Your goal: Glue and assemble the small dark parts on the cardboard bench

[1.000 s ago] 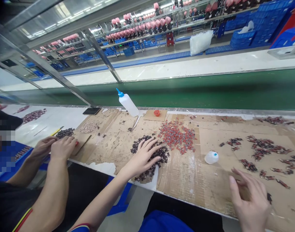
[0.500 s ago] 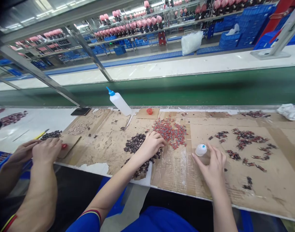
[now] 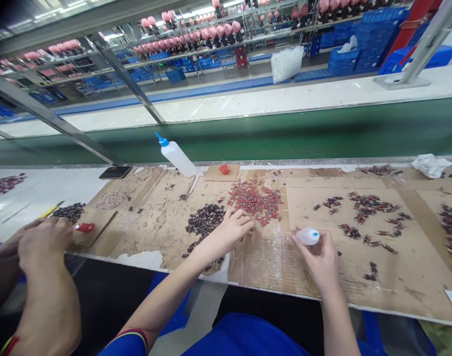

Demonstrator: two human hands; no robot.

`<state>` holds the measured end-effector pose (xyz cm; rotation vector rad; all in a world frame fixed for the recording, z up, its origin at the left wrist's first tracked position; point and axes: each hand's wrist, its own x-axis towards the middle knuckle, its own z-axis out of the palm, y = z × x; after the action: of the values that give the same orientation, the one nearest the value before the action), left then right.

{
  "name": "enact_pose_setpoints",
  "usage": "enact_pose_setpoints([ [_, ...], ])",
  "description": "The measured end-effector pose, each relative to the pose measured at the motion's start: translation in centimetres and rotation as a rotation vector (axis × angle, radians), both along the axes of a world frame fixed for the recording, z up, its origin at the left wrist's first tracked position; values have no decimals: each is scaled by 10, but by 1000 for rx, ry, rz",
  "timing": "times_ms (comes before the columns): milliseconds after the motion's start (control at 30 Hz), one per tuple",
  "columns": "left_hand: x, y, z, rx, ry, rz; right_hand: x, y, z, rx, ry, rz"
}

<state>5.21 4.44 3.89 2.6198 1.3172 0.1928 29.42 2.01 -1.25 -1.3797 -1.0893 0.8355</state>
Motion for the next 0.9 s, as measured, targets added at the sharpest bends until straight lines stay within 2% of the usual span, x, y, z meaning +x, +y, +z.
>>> enact_pose_setpoints([
  [100,17,-21,-7,-69,-236,107,0,-8,1,-23,181,-19],
  [200,41,-37,-23,-85,-396,284,3,-10,-1,52,368,-80],
  [300,60,-43,-38,-108,-488,449,6,-10,0,78,486,-100],
  [433,65,-47,-46,-52,-523,551,7,-11,4,24,516,-171],
  [533,57,-51,-48,26,-471,600,-1,-12,6,-4,463,-234],
  [633,49,-56,-48,35,-443,581,-13,-13,7,5,320,-287],
  [900,52,-61,-57,44,-495,526,-34,-17,14,49,-109,-292],
])
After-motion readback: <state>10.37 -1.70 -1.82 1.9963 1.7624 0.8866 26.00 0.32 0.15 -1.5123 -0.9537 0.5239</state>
